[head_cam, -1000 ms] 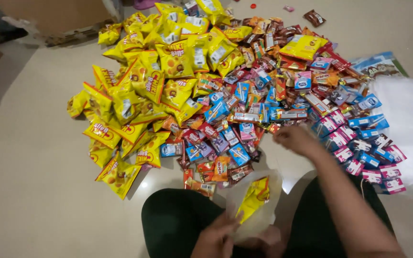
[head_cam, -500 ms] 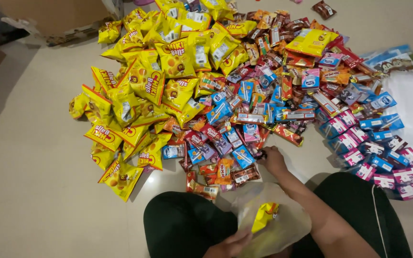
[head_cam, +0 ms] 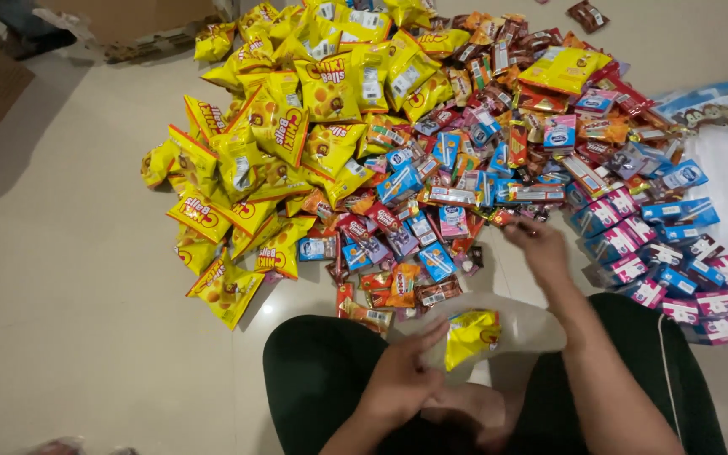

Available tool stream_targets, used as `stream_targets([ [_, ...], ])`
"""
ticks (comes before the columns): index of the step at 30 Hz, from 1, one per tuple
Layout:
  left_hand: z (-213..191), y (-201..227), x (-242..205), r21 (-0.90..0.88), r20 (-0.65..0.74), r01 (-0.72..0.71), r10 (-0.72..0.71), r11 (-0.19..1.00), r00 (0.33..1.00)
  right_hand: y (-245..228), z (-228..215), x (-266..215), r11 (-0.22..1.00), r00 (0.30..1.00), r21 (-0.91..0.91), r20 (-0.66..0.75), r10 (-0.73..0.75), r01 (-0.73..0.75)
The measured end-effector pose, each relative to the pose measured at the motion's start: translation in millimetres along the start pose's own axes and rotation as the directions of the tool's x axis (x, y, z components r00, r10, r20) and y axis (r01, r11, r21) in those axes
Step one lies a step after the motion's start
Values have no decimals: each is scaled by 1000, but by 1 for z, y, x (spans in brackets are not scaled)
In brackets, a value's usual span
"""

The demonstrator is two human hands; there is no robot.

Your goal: Sorting and bagging various packaged snacks from a large pile on the floor into plastic bags.

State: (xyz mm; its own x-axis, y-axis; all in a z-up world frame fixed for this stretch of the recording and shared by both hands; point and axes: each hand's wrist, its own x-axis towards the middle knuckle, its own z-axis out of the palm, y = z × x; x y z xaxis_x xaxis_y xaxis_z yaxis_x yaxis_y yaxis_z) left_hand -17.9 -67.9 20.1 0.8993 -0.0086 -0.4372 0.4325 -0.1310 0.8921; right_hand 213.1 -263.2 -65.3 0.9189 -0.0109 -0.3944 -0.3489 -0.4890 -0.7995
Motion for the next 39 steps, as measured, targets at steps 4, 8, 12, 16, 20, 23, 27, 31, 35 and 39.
stream_targets([
  [4, -6, 24, 16, 178, -46, 48, -40, 983, 998, -68, -67, -94, 973, 972, -43, -54, -229, 227],
  [8, -11, 32, 14, 264, -26, 19, -13, 964, 1000, -43, -80, -129, 657, 691, -225, 134, -710, 719],
  [12, -10, 29, 6, 338, 14, -42, 40, 940, 999, -38, -56, -106, 207, 334, -395, 288, -897, 895],
  [16, 0, -8, -8, 307, 51, 15, -32, 952, 998, -43, -38, -35, 740, 764, -232, 21, -645, 631],
  [20, 6, 2, -28, 318, 94, -169, 147, 933, 985, -17, 29, 19, 923, 958, -307, 237, -162, 232],
  [23, 6, -1, -22, 421, 230, -173, 79, 890, 970, 23, 79, 45, 893, 930, -409, 367, -31, 191],
  [27, 1, 25, -24, 327, 350, 51, -171, 944, 921, 114, 136, 104, 645, 794, -471, 436, -423, 602],
  [31, -4, 49, -30, 370, 255, 39, -142, 928, 956, 131, 149, 101, 462, 644, -463, 406, -649, 757],
  [35, -1, 42, -32, 330, 267, 50, -144, 943, 953, 133, 137, 89, 633, 702, -306, 262, -662, 711],
  [39, 1, 36, -31, 299, 337, 17, -122, 954, 934, 160, 136, 104, 631, 741, -394, 419, -524, 668],
])
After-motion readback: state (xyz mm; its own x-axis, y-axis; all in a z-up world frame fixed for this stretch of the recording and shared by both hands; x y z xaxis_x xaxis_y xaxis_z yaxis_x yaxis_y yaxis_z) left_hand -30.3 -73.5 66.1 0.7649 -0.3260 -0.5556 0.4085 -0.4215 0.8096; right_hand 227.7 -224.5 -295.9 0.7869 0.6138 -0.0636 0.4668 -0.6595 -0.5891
